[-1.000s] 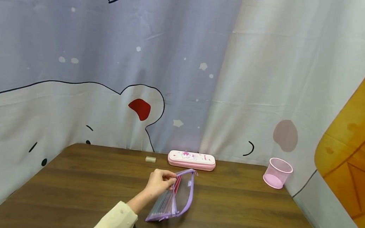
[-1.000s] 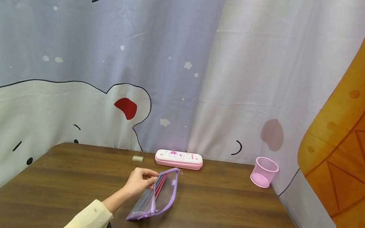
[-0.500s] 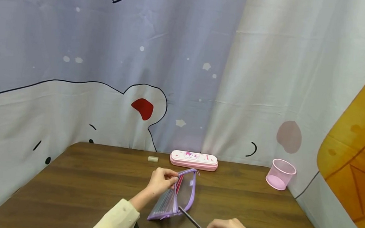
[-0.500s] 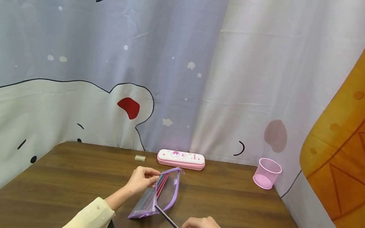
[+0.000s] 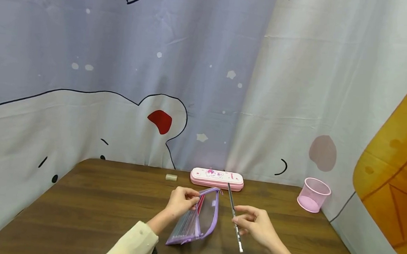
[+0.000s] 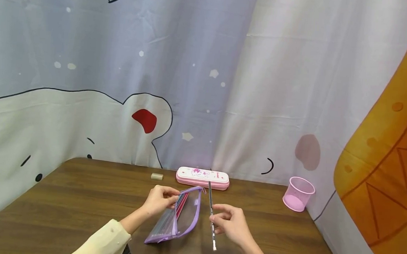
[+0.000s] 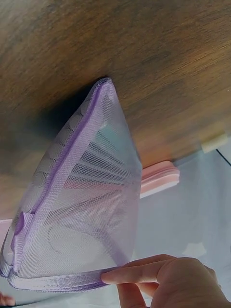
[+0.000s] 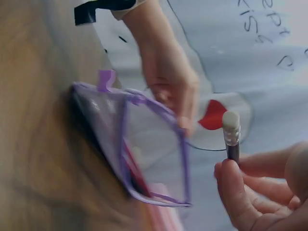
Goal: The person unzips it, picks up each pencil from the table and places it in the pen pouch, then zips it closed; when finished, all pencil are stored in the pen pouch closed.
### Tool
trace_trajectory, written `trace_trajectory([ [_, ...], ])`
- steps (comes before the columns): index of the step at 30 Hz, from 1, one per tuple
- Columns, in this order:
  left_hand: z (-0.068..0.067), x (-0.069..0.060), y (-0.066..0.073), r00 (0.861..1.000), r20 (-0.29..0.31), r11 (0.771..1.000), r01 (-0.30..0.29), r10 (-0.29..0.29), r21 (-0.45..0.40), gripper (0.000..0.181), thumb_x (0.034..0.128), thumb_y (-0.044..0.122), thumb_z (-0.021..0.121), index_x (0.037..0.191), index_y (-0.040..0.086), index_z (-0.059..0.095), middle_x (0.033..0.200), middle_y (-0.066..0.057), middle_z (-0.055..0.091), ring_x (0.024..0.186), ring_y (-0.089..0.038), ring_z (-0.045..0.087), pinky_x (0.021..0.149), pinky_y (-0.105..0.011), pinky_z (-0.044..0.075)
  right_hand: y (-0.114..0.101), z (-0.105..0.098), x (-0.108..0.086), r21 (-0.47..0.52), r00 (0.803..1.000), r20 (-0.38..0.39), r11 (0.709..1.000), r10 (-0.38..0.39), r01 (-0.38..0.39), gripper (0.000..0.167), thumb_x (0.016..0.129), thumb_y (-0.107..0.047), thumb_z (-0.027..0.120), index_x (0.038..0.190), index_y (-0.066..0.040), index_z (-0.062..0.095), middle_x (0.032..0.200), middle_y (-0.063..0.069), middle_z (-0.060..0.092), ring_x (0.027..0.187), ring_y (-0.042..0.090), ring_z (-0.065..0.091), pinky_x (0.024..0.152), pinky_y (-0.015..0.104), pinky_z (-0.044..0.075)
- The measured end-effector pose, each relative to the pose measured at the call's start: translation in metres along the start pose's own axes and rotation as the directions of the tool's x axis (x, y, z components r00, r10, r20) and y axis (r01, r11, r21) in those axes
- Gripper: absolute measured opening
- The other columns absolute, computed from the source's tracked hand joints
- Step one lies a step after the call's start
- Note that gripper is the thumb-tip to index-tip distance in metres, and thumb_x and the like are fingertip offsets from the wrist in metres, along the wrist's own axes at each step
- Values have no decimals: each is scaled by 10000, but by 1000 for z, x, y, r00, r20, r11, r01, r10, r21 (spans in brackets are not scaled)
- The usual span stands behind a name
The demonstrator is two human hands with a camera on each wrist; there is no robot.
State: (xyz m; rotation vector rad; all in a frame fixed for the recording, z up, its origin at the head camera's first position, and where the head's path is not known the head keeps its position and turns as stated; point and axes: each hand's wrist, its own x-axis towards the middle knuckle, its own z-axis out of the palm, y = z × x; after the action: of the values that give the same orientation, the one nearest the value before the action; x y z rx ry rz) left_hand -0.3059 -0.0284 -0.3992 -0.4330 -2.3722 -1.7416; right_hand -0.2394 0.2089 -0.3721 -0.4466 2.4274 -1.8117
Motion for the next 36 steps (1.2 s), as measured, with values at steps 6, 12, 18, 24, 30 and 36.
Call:
trace_trajectory([
  [6,5,0,1,1000,3,1000,-1,1,4,132,762,-10,613,867,-71,665,679,-170,654,483,-76,579,475,-227,536,21,28,18,78,993,25,990,113,-115,456,781,-46,615,1163,148,458,784,126,669,601,102,584,538,230,543],
  [12,8,-1,1,1000,9,1000,-15,15,1,133,762,-6,617,868,-69,667,675,-170,655,466,-34,552,471,-228,534,32,48,37,126,989,-23,982,148,-144,447,771,-28,609,1142,169,457,748,81,660,583,90,589,536,224,541],
  [18,11,-2,3,1000,24,1000,-19,19,8,141,771,7,614,875,-73,665,672,-167,656,467,-34,554,462,-200,524,39,57,49,160,980,-62,971,190,-179,438,767,-20,605,1137,164,459,712,44,629,583,89,582,535,225,542],
  [24,13,-3,3,999,34,1000,-12,12,14,138,772,11,619,876,-66,666,673,-163,656,472,-51,565,461,-202,523,42,61,56,152,978,-95,974,184,-169,397,755,15,599,1105,155,475,669,33,595,547,84,564,507,222,536],
  [30,16,-3,3,999,52,1000,-7,6,16,153,774,14,618,892,-73,661,666,-143,653,474,-41,556,454,-180,512,41,67,56,97,979,-122,984,164,-152,369,751,21,594,1085,143,496,647,49,601,512,82,564,481,231,535],
  [36,17,-3,5,998,56,1000,5,-5,1,156,780,17,615,900,-73,659,660,-136,645,471,-43,555,463,-203,522,42,74,57,28,976,-163,990,144,-141,347,739,18,608,1058,125,525,639,99,635,469,84,568,460,259,538],
])
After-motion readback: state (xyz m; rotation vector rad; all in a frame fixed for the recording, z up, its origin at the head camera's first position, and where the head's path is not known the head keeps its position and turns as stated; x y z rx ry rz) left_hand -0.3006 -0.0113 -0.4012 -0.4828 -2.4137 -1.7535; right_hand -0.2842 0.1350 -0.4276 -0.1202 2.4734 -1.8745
